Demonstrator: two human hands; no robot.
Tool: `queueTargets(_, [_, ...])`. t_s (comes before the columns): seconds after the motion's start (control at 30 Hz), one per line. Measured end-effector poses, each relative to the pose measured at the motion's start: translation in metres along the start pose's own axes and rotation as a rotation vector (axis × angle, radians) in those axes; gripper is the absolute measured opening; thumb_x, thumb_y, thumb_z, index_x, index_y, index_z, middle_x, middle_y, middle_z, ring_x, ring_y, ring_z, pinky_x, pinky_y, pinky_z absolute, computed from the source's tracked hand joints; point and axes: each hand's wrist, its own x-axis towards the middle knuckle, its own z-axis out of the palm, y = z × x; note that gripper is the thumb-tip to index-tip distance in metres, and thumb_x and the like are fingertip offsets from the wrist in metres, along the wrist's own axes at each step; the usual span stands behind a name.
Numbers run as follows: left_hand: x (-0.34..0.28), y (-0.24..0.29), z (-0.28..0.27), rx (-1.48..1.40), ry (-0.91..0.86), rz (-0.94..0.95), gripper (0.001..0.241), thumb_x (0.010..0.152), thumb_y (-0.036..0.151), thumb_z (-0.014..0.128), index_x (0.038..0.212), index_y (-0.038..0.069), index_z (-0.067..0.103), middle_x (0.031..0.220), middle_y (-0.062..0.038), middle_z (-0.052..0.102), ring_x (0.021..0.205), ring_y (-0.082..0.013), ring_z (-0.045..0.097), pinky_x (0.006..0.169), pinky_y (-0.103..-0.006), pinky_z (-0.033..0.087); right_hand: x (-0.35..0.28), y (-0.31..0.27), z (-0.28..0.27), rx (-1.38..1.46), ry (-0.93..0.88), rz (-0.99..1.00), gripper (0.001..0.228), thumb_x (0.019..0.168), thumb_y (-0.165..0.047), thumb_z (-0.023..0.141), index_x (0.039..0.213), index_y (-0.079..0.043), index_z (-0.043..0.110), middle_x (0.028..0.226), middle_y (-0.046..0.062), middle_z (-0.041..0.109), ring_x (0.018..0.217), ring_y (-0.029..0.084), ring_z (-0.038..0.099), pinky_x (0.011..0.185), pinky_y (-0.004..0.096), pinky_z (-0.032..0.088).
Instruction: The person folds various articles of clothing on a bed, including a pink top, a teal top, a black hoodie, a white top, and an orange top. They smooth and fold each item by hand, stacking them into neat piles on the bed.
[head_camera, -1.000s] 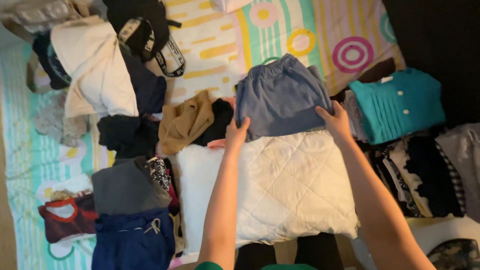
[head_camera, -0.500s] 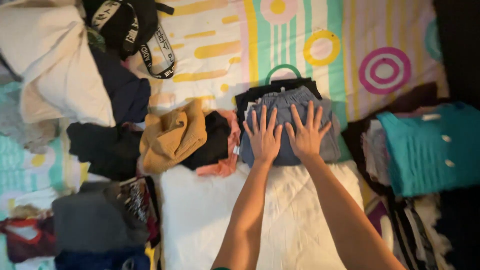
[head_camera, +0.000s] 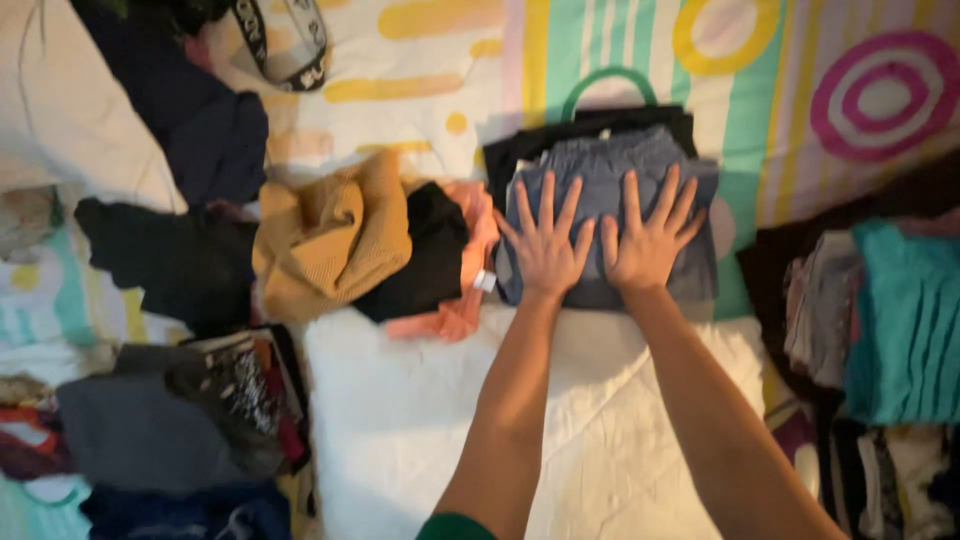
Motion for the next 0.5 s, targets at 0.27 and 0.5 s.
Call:
queueTargets(0.27, [-0.008, -0.019, -0.066, -0.177, 0.048, 0.091, 0.065, 0.099, 0.041, 0.062, 0.158, 0.021, 0.041, 0.168, -0.008, 0.034, 0.155, -0.0442, 0.030, 0.121, -0.0737, 0.018, -0.047, -0.051, -0.030, 0.042, 0.109, 0.071, 0.062, 0.109, -0.033, 0.055, 0.167, -0.017, 0.040, 0.173, 0.026, 0.020, 0.159, 0.049, 0.015, 0.124, 0.070, 0.012])
queueTargets(0.5, [-0.084, -0.092, -0.174, 0.083, 0.157, -0.278, 0.095, 0.069, 0.040, 0.086, 0.149, 0.015, 0.041, 0.145, -0.025, 0.052, 0.126, -0.0448, 0.049, 0.103, -0.0601, 0.038, -0.154, -0.103, -0.053, 0.233, 0.074, 0.000, 0.078, 0.090, -0.026, 0.069, 0.159, -0.010, 0.036, 0.162, 0.031, 0.026, 0.150, 0.049, 0.025, 0.121, 0.062, 0.020])
